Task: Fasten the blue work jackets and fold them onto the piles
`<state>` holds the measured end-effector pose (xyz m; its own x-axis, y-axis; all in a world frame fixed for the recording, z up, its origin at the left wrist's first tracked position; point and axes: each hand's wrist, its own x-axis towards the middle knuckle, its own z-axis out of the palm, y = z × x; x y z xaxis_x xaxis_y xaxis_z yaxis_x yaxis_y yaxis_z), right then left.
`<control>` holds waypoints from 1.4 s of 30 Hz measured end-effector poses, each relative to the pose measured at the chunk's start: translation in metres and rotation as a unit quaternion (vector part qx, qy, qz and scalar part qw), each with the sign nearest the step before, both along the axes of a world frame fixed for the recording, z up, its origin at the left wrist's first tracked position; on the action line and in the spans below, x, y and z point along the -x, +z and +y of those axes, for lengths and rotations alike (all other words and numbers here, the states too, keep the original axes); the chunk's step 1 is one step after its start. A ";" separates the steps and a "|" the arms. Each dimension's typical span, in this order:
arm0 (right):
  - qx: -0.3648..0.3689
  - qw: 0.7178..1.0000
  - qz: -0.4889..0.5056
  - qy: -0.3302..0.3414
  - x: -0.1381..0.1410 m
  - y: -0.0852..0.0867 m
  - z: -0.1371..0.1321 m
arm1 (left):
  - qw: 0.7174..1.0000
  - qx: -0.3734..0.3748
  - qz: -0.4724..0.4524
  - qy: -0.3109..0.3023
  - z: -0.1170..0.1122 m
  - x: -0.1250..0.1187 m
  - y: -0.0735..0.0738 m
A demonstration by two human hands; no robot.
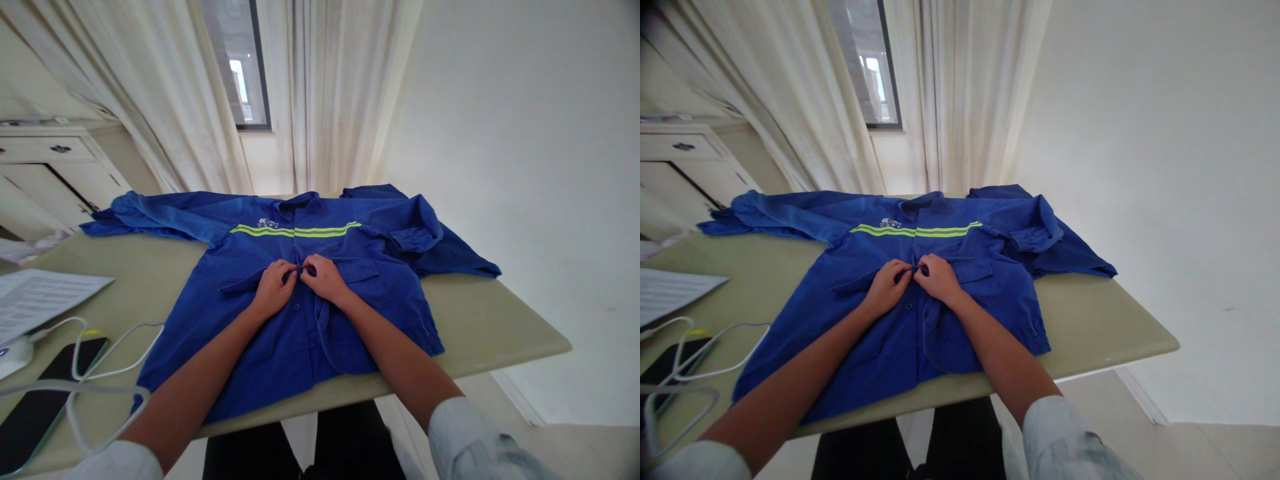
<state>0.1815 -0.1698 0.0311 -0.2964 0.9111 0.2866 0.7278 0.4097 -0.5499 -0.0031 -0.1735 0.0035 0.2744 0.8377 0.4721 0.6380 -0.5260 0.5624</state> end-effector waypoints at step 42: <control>0.001 0.998 -0.052 0.021 -0.004 -0.005 0.001 | 0.991 -0.006 0.135 0.001 -0.039 -0.008 0.029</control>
<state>0.1851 -0.1686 0.0264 -0.3631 0.8974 0.2508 0.7632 0.4408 -0.4724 0.0048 -0.2121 0.0321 0.3904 0.8336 0.3908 0.7658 -0.5296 0.3648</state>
